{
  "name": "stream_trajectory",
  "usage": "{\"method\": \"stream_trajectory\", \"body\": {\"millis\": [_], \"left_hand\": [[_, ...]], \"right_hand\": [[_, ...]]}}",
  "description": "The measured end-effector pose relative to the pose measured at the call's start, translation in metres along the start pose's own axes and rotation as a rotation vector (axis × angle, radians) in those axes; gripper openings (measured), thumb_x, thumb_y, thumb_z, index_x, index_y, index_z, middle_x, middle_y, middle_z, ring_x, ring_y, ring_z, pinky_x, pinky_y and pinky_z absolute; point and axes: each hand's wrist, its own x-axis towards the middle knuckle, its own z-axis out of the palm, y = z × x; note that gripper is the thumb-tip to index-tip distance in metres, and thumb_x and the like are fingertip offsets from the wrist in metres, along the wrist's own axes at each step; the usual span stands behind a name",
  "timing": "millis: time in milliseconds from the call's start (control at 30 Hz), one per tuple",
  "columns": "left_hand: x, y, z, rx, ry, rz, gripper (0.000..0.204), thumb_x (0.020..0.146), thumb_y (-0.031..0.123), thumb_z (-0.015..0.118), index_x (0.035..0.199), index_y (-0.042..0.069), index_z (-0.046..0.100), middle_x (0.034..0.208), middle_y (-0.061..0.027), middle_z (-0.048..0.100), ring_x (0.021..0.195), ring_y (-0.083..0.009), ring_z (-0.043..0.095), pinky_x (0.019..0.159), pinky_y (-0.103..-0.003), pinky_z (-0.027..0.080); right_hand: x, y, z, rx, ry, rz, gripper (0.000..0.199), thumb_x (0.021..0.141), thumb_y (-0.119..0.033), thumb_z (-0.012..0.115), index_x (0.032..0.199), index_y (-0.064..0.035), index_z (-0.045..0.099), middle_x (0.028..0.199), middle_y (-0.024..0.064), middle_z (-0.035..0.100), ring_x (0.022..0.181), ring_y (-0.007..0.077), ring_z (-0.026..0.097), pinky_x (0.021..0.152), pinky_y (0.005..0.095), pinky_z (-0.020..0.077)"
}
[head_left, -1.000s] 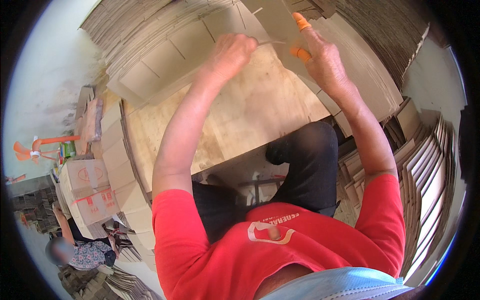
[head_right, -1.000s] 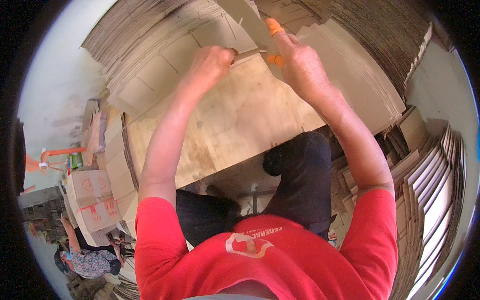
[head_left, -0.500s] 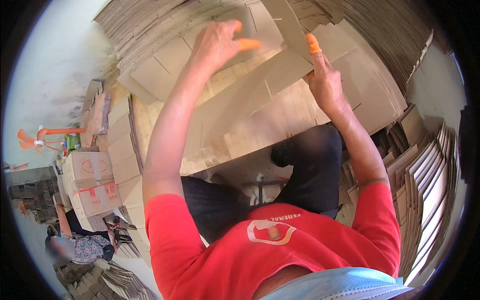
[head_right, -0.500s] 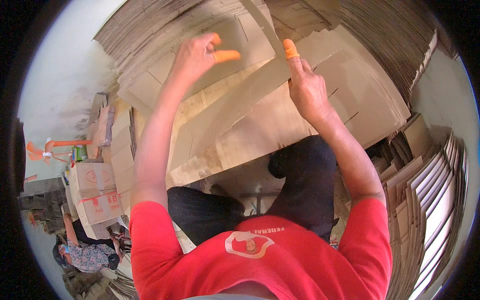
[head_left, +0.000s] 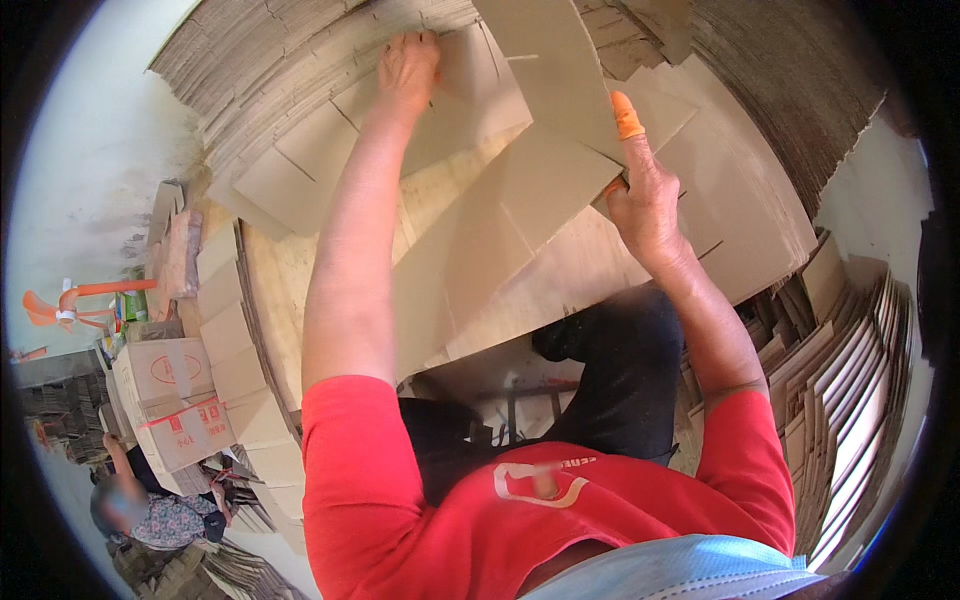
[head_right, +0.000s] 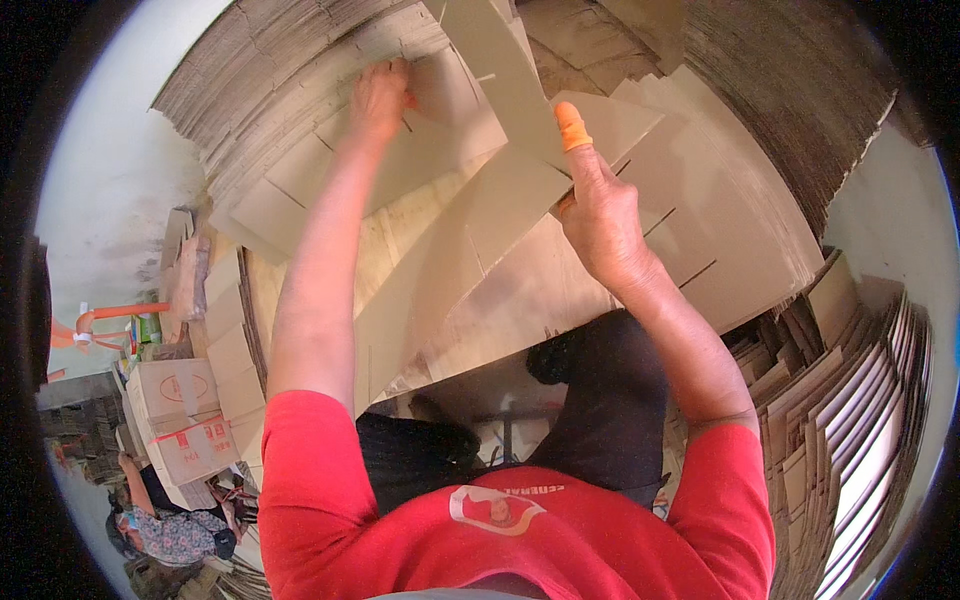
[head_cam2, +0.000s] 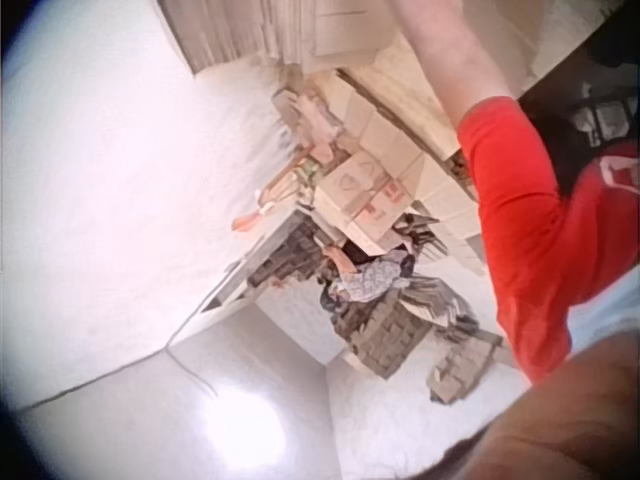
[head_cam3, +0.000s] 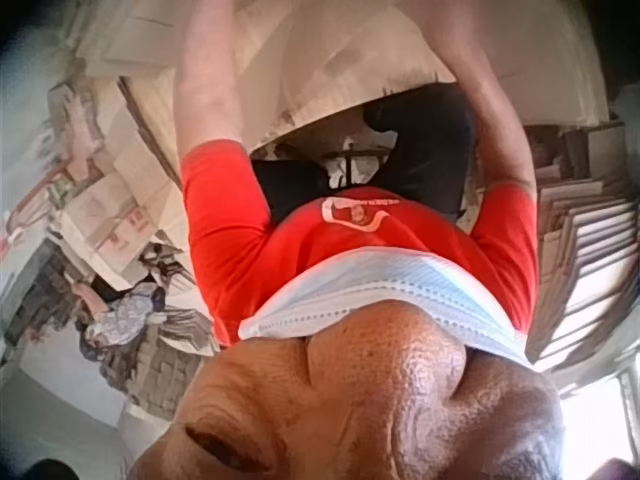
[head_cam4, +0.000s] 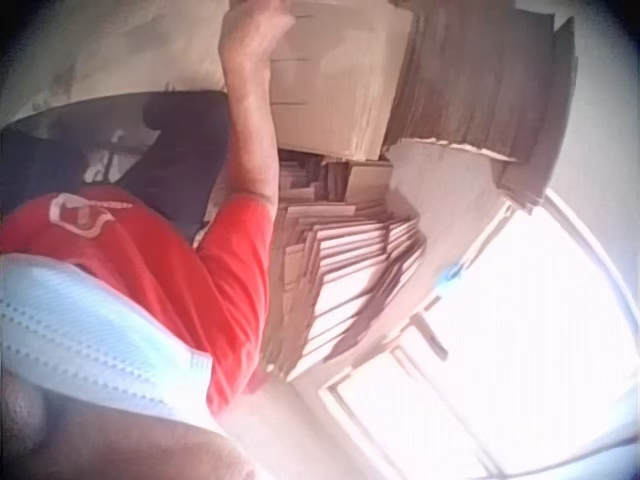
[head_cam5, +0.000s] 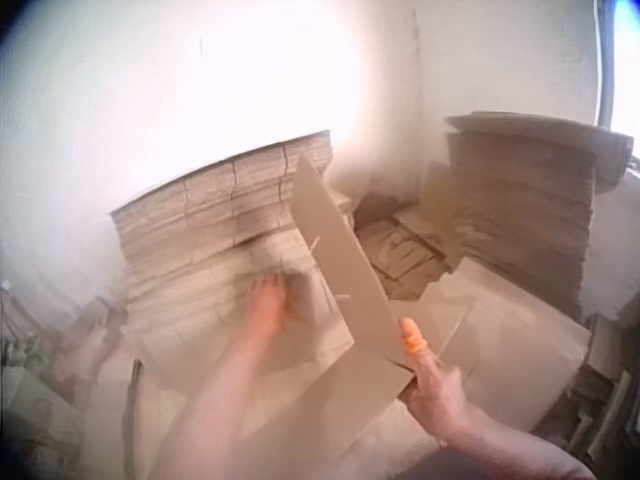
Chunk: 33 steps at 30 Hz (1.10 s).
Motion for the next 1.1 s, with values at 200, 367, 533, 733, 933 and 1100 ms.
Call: {"method": "stream_trajectory", "body": {"millis": [200,367,533,733,933,1100], "left_hand": [[-0.010,-0.011,-0.007,-0.098,0.080,0.104,0.031,0.077,0.011,0.069,0.106,0.007,0.060,0.098,-0.0141,0.064,0.097,-0.0325,0.058,0.075,-0.043,0.049],[-0.024,0.004,-0.027,-0.263,-0.069,0.030,0.028,0.076,0.011,0.070,0.103,0.014,0.064,0.085,-0.0107,0.065,0.080,-0.0327,0.062,0.064,-0.043,0.050],[-0.035,0.015,-0.045,-0.366,0.075,0.133,0.022,0.074,0.011,0.072,0.095,0.014,0.067,0.079,-0.0107,0.065,0.076,-0.0302,0.062,0.062,-0.042,0.049],[-0.047,0.029,-0.066,-0.339,0.162,0.181,0.019,0.072,0.004,0.070,0.089,0.009,0.065,0.073,-0.0108,0.063,0.072,-0.0296,0.060,0.058,-0.041,0.048],[-0.068,0.052,-0.100,-0.440,0.248,0.263,0.015,0.070,0.000,0.066,0.083,0.007,0.062,0.068,-0.0089,0.059,0.069,-0.0266,0.059,0.055,-0.038,0.047],[-0.093,0.069,-0.133,-0.511,0.258,0.319,0.013,0.073,0.005,0.069,0.083,0.007,0.062,0.066,-0.0080,0.058,0.068,-0.0210,0.057,0.054,-0.033,0.047]], "right_hand": [[0.003,0.001,0.002,0.055,0.124,-0.016,0.085,0.072,0.015,0.059,0.146,-0.0197,0.033,0.102,0.0194,0.067,0.088,0.0300,0.068,0.080,0.0345,0.0548],[0.002,-0.007,-0.006,0.039,0.042,-0.046,0.086,0.073,0.012,0.063,0.147,-0.0161,0.029,0.103,0.0194,0.065,0.083,0.0298,0.067,0.075,0.0338,0.0553],[-0.002,-0.006,-0.012,-0.009,-0.057,-0.033,0.086,0.073,0.008,0.064,0.147,-0.0145,0.026,0.106,0.0222,0.062,0.080,0.0332,0.066,0.073,0.0352,0.0552],[-0.012,-0.008,-0.011,0.010,-0.031,-0.080,0.085,0.073,0.007,0.062,0.147,-0.0137,0.026,0.099,0.0235,0.062,0.079,0.0369,0.064,0.072,0.0377,0.0544],[-0.020,-0.006,-0.010,-0.056,-0.139,-0.039,0.086,0.074,0.006,0.058,0.148,-0.0124,0.021,0.100,0.0239,0.062,0.076,0.0376,0.063,0.066,0.0405,0.0527],[-0.024,-0.005,-0.004,-0.205,-0.117,-0.038,0.092,0.072,0.006,0.057,0.150,-0.0134,0.013,0.095,0.0218,0.061,0.072,0.0392,0.061,0.062,0.0430,0.0507]]}}
